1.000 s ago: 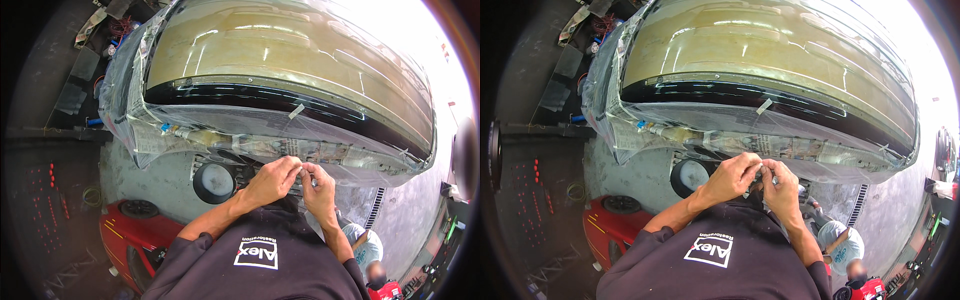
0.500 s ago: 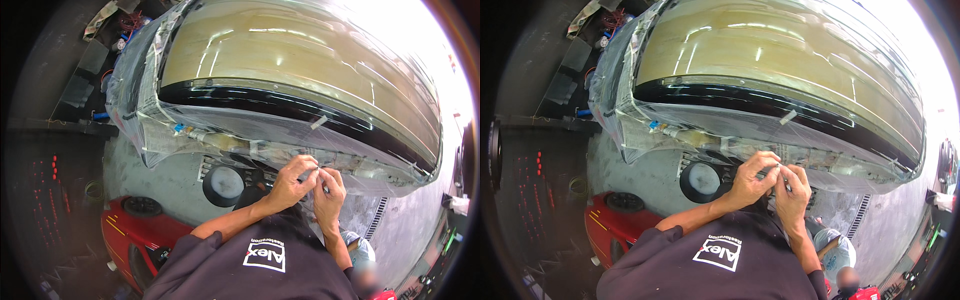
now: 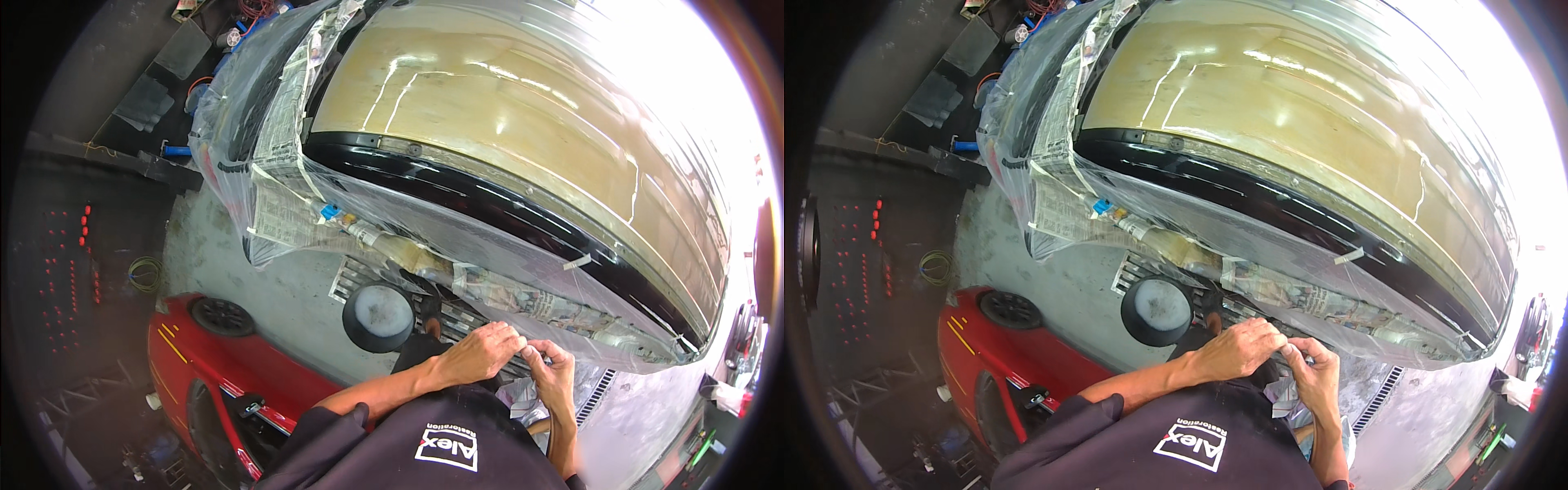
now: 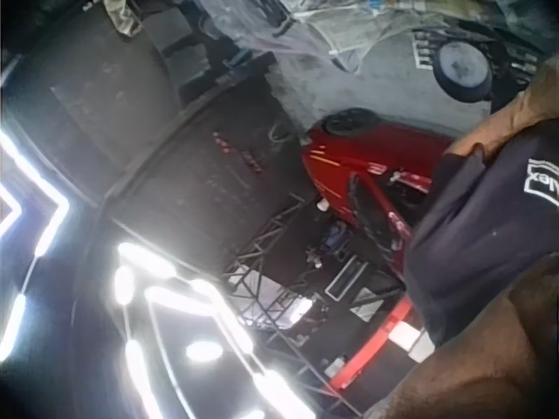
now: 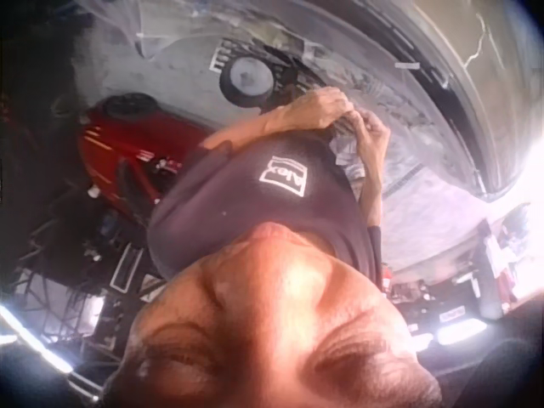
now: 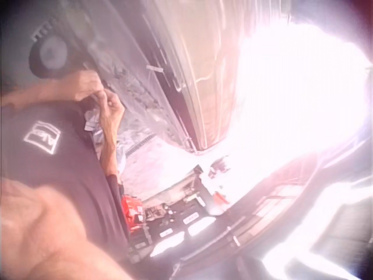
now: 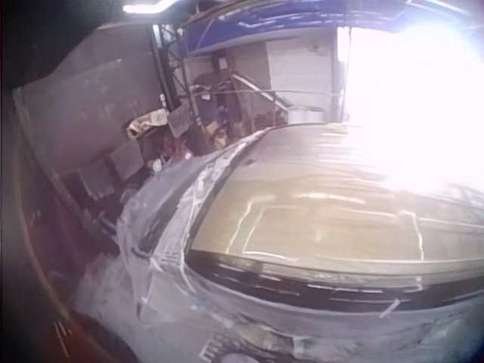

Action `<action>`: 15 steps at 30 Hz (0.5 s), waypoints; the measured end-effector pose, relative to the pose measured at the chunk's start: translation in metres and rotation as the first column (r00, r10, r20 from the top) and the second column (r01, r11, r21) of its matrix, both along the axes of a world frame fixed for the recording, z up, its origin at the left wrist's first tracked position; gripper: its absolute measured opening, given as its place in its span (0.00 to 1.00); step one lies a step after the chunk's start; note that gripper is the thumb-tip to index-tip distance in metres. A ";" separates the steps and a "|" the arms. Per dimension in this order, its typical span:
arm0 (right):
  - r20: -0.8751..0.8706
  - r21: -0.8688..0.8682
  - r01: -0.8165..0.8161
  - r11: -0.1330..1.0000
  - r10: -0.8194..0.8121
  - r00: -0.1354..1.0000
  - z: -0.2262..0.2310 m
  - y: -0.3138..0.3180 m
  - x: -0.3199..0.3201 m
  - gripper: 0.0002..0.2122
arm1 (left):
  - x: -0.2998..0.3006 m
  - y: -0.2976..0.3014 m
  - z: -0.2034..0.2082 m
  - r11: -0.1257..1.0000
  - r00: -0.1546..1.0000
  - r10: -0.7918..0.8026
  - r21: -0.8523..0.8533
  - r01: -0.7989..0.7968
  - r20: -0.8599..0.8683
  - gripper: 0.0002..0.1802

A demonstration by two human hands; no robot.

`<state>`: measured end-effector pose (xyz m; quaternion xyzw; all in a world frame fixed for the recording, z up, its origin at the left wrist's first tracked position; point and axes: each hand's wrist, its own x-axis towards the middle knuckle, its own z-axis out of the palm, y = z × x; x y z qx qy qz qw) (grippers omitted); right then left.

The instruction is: The person tears small pieces of masking tape from a roll and applies them to the edge of a car hood. The hood is partially covered with protective plastic and newspaper. The person works methodically along the edge, placing tape pieces one at a time.

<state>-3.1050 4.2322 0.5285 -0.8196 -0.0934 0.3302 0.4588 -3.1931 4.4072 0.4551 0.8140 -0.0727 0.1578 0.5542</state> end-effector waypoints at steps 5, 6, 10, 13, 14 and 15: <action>0.160 -0.086 -0.118 0.989 0.131 0.978 -0.008 0.032 0.004 0.08 | -0.010 0.015 -0.011 0.983 0.995 0.073 -0.162 -0.083 -0.068 0.13; 0.141 -0.102 -0.103 0.989 0.117 0.983 -0.011 0.038 0.003 0.08 | -0.012 0.018 -0.012 0.975 0.991 0.101 -0.189 -0.117 -0.091 0.13; -0.107 -0.075 -0.002 0.997 -0.006 0.994 -0.018 0.065 0.004 0.10 | -0.015 0.031 -0.018 0.941 0.967 0.223 -0.231 -0.248 -0.126 0.13; -0.110 -0.088 -0.080 0.993 0.070 0.991 -0.024 0.077 0.012 0.11 | -0.019 0.038 -0.022 0.932 0.951 0.277 -0.201 -0.300 -0.135 0.12; -0.116 -0.103 -0.107 0.989 0.095 0.989 -0.024 0.082 0.015 0.11 | -0.019 0.041 -0.024 0.935 0.947 0.295 -0.163 -0.314 -0.130 0.12; -0.115 -0.127 -0.121 0.985 0.106 0.988 -0.022 0.088 0.016 0.12 | -0.019 0.045 -0.024 0.938 0.943 0.308 -0.126 -0.323 -0.124 0.13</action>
